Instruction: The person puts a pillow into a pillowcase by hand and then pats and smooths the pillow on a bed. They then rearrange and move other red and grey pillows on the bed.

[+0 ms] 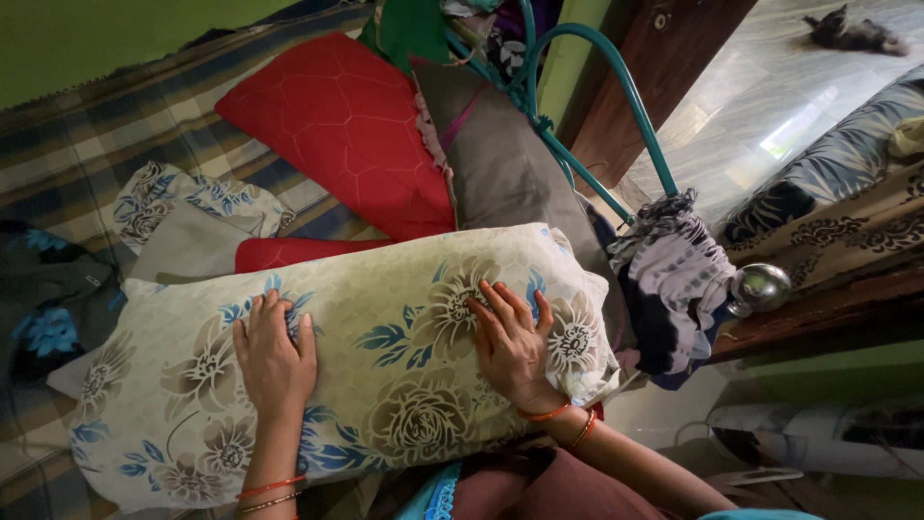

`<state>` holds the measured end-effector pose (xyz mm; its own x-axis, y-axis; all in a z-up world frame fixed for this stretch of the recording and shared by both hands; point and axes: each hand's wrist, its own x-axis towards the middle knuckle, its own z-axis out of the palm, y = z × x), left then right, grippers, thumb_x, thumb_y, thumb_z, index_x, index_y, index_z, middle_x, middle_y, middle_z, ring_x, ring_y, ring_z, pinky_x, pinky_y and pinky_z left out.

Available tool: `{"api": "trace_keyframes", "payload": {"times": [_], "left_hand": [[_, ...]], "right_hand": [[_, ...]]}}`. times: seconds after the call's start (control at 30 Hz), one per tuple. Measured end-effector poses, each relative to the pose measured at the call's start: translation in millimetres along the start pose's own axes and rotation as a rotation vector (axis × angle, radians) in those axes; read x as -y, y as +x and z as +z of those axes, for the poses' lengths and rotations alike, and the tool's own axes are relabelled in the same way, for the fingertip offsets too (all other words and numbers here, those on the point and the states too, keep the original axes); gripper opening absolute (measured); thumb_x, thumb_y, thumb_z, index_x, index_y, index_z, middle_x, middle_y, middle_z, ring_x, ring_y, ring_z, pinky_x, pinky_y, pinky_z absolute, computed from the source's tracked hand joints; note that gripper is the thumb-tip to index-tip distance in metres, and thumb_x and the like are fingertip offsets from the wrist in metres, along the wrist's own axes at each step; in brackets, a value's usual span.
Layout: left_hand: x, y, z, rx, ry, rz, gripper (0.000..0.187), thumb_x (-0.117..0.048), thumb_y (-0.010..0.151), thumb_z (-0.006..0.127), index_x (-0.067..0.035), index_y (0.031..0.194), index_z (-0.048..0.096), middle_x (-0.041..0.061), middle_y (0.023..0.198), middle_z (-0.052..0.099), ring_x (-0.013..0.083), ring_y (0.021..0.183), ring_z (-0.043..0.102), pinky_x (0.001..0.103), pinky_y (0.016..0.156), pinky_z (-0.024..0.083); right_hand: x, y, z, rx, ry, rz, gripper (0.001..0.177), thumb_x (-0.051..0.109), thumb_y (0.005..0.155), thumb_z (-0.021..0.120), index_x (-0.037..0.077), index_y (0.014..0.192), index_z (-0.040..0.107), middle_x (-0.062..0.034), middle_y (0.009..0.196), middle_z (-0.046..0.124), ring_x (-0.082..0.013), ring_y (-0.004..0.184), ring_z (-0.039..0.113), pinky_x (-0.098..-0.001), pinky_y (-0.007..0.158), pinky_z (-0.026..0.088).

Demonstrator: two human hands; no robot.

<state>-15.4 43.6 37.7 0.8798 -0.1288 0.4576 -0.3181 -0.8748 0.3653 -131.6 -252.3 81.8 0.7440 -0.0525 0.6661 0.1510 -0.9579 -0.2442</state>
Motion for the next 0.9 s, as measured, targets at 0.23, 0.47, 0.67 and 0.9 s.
{"api": "trace_keyframes", "payload": {"times": [0.23,0.47,0.67,0.9], "left_hand": [[-2.6,0.0,-1.3,-0.001,0.077,0.041,0.043,-0.032,0.106,0.051,-0.007,0.141,0.06,0.015,0.151,0.057,0.0324,0.147,0.046,0.055,0.123,0.028],[2.7,-0.6,2.9,-0.027,0.093,0.074,0.047,-0.033,0.107,0.05,-0.008,0.145,0.059,0.015,0.152,0.057,0.0329,0.146,0.047,0.055,0.123,0.029],[4.5,-2.7,5.8,-0.042,0.124,0.088,0.048,-0.034,0.107,0.05,-0.008,0.146,0.059,0.016,0.152,0.057,0.0334,0.146,0.047,0.055,0.123,0.029],[5.9,0.4,5.8,-0.05,0.111,0.099,0.048,-0.034,0.108,0.049,-0.007,0.147,0.059,0.016,0.152,0.057,0.0339,0.146,0.047,0.056,0.122,0.03]], "right_hand": [[0.8,-0.1,-1.4,0.002,-0.001,-0.007,0.034,0.008,0.092,0.069,0.013,0.126,0.07,-0.0054,0.143,0.063,-0.0226,0.135,0.056,-0.0516,0.12,0.023],[1.1,0.2,-0.3,0.003,-0.012,-0.011,0.035,0.007,0.091,0.068,0.013,0.126,0.07,-0.0054,0.143,0.063,-0.0226,0.135,0.056,-0.0519,0.12,0.023],[2.7,0.3,-1.6,0.008,-0.017,-0.001,0.034,0.008,0.091,0.067,0.013,0.125,0.071,-0.0053,0.142,0.063,-0.0227,0.135,0.056,-0.0521,0.12,0.023],[5.7,2.0,-2.1,-0.014,-0.027,-0.01,0.033,0.009,0.092,0.066,0.012,0.124,0.071,-0.0054,0.141,0.063,-0.0226,0.134,0.056,-0.0524,0.119,0.025]]}}
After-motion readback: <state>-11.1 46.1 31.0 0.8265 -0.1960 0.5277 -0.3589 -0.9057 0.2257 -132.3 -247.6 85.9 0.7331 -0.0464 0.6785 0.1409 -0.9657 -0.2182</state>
